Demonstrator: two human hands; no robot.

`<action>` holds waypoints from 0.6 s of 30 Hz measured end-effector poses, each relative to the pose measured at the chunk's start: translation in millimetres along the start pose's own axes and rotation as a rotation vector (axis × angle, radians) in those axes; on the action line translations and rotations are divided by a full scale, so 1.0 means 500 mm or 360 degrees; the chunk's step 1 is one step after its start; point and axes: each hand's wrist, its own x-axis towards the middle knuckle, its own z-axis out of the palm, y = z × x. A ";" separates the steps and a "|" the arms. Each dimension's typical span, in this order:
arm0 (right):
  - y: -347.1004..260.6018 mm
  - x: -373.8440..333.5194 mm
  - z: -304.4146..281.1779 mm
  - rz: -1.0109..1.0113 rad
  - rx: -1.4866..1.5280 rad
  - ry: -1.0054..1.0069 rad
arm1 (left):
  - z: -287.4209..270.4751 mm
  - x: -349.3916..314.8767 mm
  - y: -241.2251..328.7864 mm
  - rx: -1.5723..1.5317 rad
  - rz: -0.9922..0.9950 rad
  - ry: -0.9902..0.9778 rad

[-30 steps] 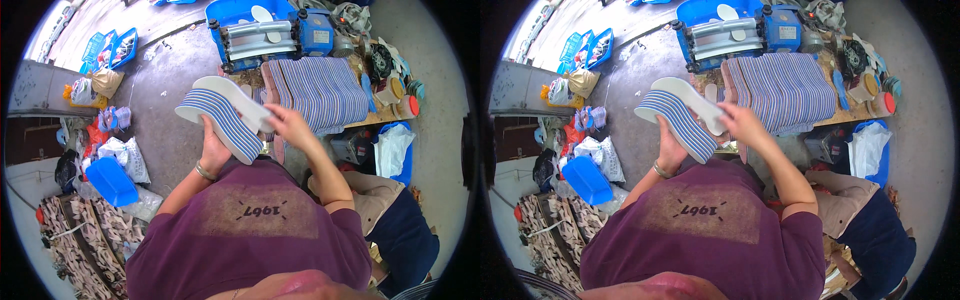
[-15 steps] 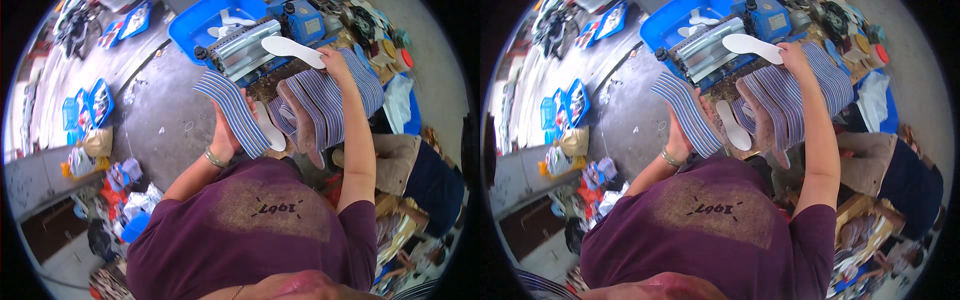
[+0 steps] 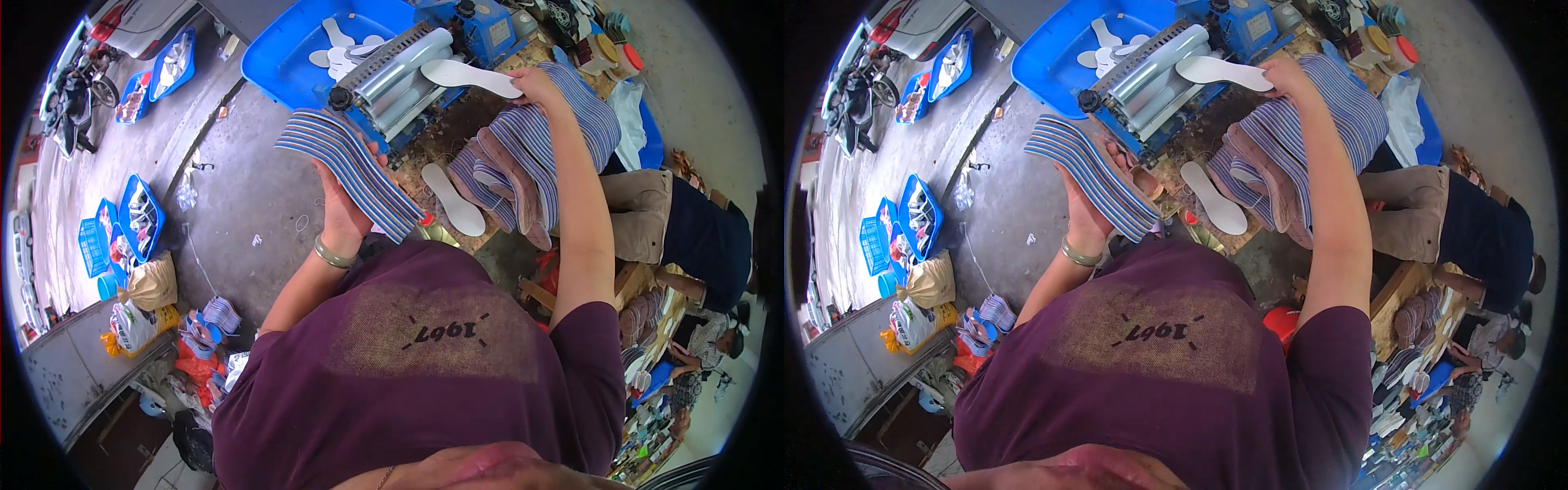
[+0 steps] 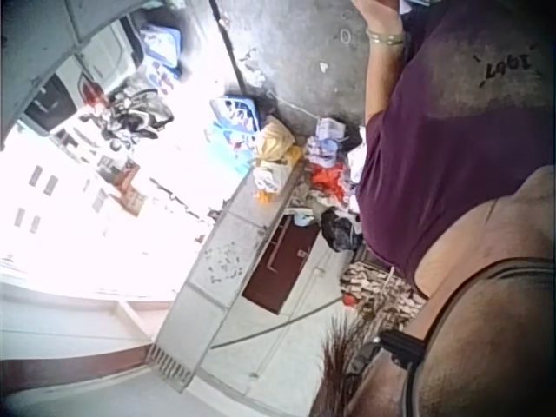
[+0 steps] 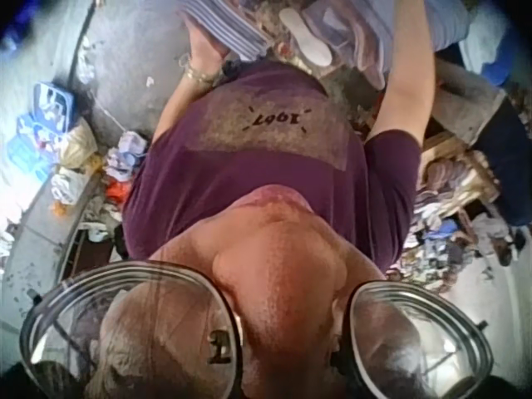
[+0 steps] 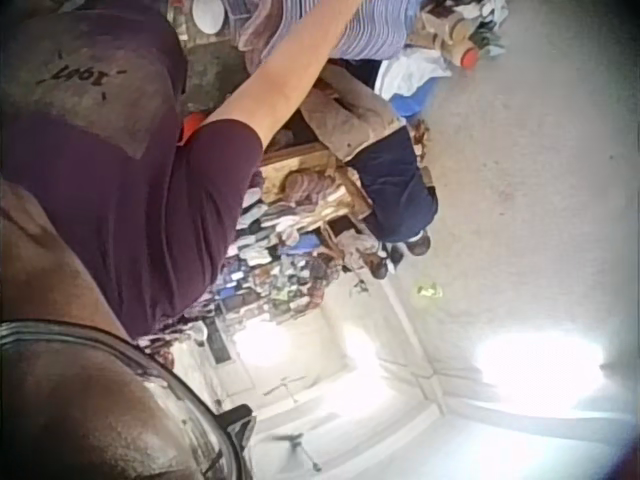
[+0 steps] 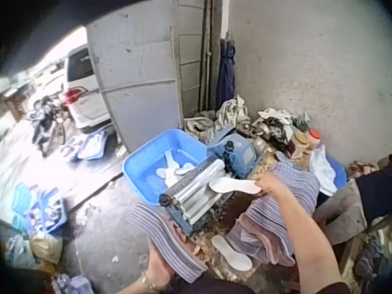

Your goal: The person repeatedly feeds white shoe insoles into a blue machine to process their edges. They handle the insoles one at a time, moving them between the machine and a stack of striped insoles on the table. The person also stacks the processed insoles and occasionally adjusts the pile of striped insoles.

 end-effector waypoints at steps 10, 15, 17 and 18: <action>-0.055 -0.126 0.030 -0.1159 -0.1637 0.0499 | -0.020 -0.016 -0.014 0.0021 0.0025 -0.0045; -0.062 -0.115 0.018 -0.0775 -0.1255 0.0515 | -0.013 -0.027 -0.032 -0.0017 0.0038 0.0004; -0.020 -0.063 0.005 -0.0707 -0.1108 0.0505 | -0.005 -0.026 -0.038 0.0001 0.0040 -0.0017; -0.004 -0.042 0.011 -0.0544 -0.0774 0.0467 | 0.000 -0.027 -0.042 0.0009 0.0045 -0.0035</action>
